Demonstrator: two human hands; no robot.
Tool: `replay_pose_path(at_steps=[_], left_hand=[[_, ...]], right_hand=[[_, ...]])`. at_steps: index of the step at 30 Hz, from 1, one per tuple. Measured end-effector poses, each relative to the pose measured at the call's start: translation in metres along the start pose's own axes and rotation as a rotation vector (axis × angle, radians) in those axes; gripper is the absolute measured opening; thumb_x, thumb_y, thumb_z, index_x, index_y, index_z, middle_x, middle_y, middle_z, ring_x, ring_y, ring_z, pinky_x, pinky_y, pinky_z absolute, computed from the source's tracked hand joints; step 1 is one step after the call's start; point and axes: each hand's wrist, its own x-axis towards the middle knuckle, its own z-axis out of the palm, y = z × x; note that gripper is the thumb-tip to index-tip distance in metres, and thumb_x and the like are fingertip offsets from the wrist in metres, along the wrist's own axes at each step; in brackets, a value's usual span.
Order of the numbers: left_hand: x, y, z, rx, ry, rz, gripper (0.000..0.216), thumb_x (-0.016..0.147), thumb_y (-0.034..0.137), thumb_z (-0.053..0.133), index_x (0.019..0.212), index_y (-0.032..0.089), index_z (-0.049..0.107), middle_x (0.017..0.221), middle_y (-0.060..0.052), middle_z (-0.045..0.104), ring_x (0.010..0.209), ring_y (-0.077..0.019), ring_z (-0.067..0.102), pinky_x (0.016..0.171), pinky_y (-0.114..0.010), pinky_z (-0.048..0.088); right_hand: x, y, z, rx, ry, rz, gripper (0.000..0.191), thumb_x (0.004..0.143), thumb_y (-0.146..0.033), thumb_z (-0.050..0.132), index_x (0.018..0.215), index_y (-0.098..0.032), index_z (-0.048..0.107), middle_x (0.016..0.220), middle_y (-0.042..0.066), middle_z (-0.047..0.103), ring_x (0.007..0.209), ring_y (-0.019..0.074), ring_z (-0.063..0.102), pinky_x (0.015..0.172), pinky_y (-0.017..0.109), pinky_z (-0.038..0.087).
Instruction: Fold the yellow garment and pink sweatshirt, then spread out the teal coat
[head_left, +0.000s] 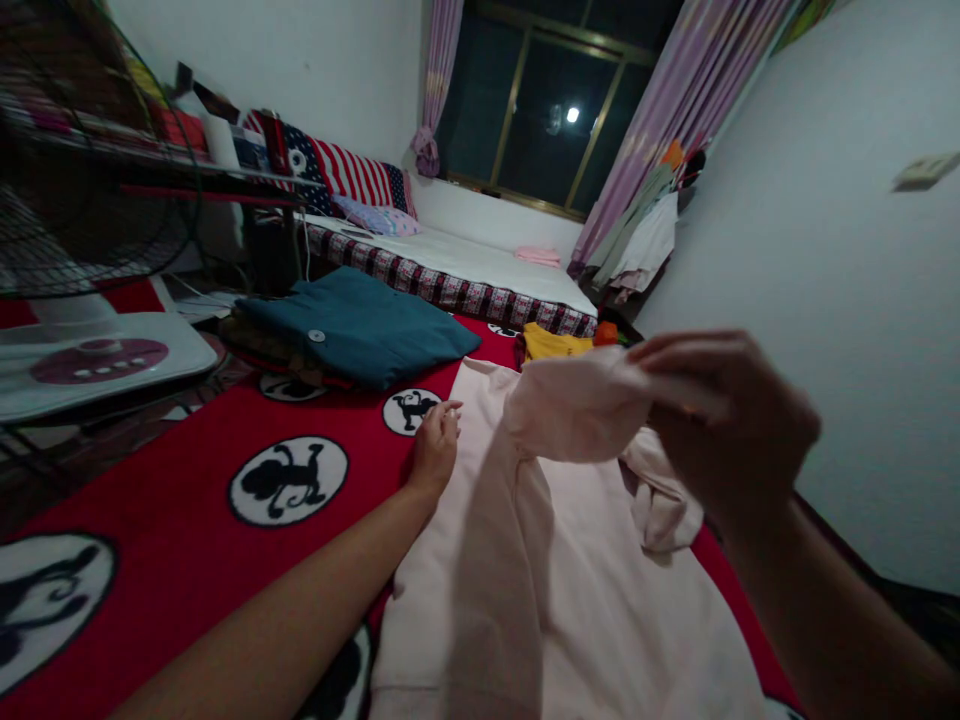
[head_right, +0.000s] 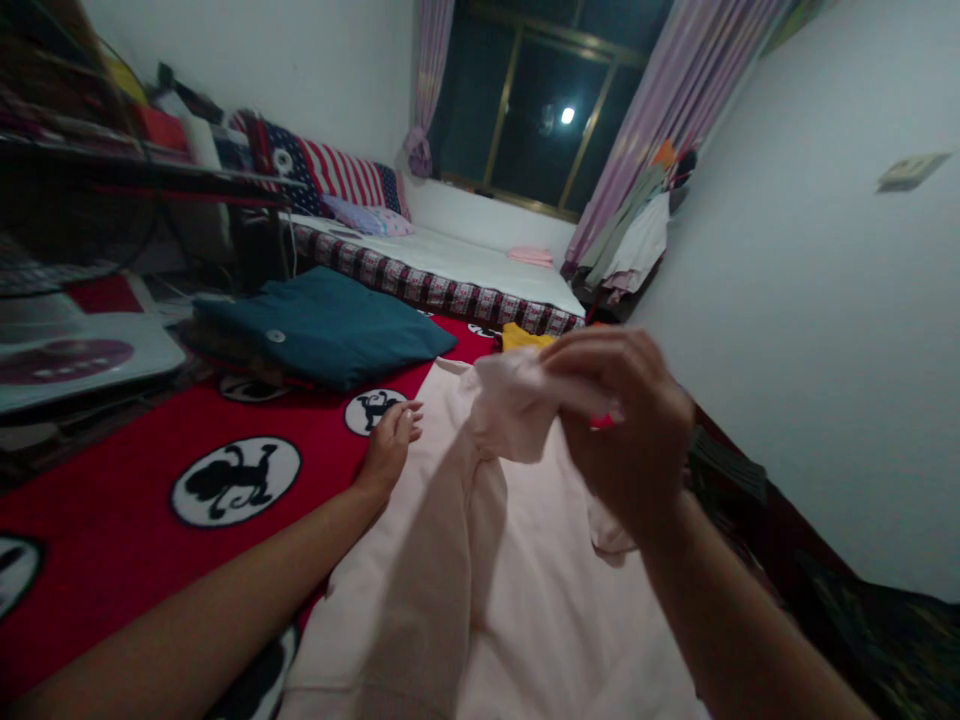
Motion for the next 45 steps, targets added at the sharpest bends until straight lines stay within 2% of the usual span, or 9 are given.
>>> replay_pose_path(at_steps=[4,10,15,22,29,32,35,39,45], left_hand=[[0.006,-0.002,-0.004,-0.244,0.059,-0.141,0.026,0.092,0.035,0.042,0.105,0.019,0.058,0.113,-0.011,0.061,0.095,-0.0183,0.063,0.071,-0.027,0.054],[0.010,-0.004,-0.004,-0.292,0.046,-0.178,0.021,0.087,0.032,0.051,0.101,0.018,0.058,0.106,-0.010,0.063,0.091,-0.0165,0.064,0.073,-0.027,0.054],[0.007,-0.007,-0.002,-0.186,-0.019,-0.120,0.023,0.084,0.029,0.054,0.103,0.017,0.058,0.107,-0.010,0.064,0.092,-0.0176,0.065,0.077,-0.031,0.055],[0.004,-0.001,0.000,0.179,-0.121,0.033,0.027,0.081,0.019,0.056,0.108,0.016,0.059,0.107,-0.011,0.066,0.100,-0.0198,0.063,0.093,-0.037,0.050],[-0.002,0.003,0.003,0.168,-0.141,0.038,0.035,0.083,0.026,0.057,0.116,0.015,0.057,0.108,-0.012,0.066,0.092,-0.0197,0.065,0.081,-0.033,0.053],[-0.001,0.001,0.003,0.140,-0.110,0.039,0.032,0.085,0.026,0.054,0.115,0.015,0.057,0.108,-0.012,0.066,0.095,-0.0196,0.064,0.085,-0.034,0.052],[0.001,-0.004,0.000,0.099,-0.093,0.010,0.032,0.085,0.024,0.052,0.115,0.015,0.056,0.111,-0.012,0.065,0.099,-0.0195,0.064,0.084,-0.033,0.052],[0.010,-0.010,-0.005,0.034,-0.081,-0.043,0.032,0.083,0.023,0.053,0.114,0.016,0.057,0.116,-0.013,0.063,0.099,-0.0188,0.064,0.077,-0.029,0.054],[0.067,-0.009,0.006,0.147,-0.127,-0.025,0.036,0.082,0.021,0.052,0.118,0.017,0.055,0.116,-0.013,0.064,0.104,-0.0204,0.063,0.076,-0.029,0.054]], right_hand=[[-0.041,-0.064,0.009,0.497,-0.844,-0.109,0.047,0.069,0.000,0.050,0.105,-0.028,0.060,0.105,-0.002,0.069,0.094,0.0158,0.065,0.106,0.036,0.037],[-0.077,-0.060,0.049,0.596,-0.821,0.237,0.016,0.081,-0.021,0.059,0.096,-0.019,0.061,0.089,0.004,0.066,0.081,0.0164,0.061,0.074,0.028,0.045],[-0.110,-0.062,0.075,0.529,-1.204,0.118,0.062,0.056,-0.059,0.078,0.103,-0.021,0.062,0.094,0.003,0.063,0.074,0.0175,0.057,0.063,0.026,0.039],[-0.110,-0.066,0.072,0.672,-1.276,0.165,0.025,0.075,-0.038,0.072,0.090,-0.018,0.066,0.084,0.001,0.064,0.072,0.0124,0.056,0.063,0.020,0.039],[-0.079,-0.023,0.051,1.233,-1.382,0.612,0.044,0.080,-0.053,0.064,0.079,-0.010,0.067,0.068,0.003,0.062,0.062,0.0122,0.057,0.062,0.023,0.047],[-0.082,-0.022,0.076,1.011,-1.095,0.664,0.043,0.083,-0.053,0.060,0.085,-0.011,0.068,0.075,0.006,0.066,0.069,0.0159,0.062,0.069,0.028,0.050],[-0.101,-0.030,0.111,0.570,-0.748,0.523,0.038,0.086,-0.042,0.058,0.110,-0.014,0.065,0.117,0.014,0.064,0.111,0.0243,0.057,0.099,0.041,0.041],[-0.126,-0.038,0.135,0.321,-0.908,0.363,0.062,0.087,-0.049,0.055,0.142,-0.022,0.042,0.154,0.012,0.032,0.142,0.0291,0.025,0.114,0.056,0.015],[-0.129,-0.039,0.131,0.292,-0.955,0.344,0.060,0.090,-0.054,0.048,0.141,-0.023,0.043,0.155,0.009,0.029,0.144,0.0279,0.022,0.115,0.056,0.013]])
